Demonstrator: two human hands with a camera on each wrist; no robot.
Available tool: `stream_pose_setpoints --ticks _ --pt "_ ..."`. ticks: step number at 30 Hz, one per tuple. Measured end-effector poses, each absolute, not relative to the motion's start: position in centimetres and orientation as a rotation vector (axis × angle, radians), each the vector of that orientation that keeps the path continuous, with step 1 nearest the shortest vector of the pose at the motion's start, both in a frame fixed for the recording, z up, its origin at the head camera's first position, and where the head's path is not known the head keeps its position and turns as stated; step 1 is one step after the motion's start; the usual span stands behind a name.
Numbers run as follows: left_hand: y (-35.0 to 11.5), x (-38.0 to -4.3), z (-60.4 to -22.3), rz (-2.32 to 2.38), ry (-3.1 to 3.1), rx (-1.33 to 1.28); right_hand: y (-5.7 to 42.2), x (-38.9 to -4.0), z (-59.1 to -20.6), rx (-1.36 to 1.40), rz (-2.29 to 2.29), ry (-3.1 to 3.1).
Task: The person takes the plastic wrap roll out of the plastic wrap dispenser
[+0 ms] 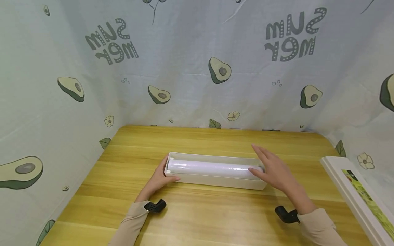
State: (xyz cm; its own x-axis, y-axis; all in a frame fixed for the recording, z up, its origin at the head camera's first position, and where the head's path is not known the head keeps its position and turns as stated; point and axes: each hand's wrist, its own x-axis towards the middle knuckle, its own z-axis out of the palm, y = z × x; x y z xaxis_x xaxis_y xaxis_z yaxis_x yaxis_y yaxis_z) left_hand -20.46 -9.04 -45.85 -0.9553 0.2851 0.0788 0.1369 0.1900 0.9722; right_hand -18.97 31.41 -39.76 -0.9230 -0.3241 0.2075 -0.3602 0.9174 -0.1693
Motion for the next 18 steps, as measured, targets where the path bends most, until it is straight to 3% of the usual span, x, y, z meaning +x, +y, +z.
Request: stream_pose_setpoints --ticks 18 --pt "-9.1 -20.5 -46.0 1.866 2.329 0.417 30.2 -19.0 -39.6 0.576 0.348 -2.897"
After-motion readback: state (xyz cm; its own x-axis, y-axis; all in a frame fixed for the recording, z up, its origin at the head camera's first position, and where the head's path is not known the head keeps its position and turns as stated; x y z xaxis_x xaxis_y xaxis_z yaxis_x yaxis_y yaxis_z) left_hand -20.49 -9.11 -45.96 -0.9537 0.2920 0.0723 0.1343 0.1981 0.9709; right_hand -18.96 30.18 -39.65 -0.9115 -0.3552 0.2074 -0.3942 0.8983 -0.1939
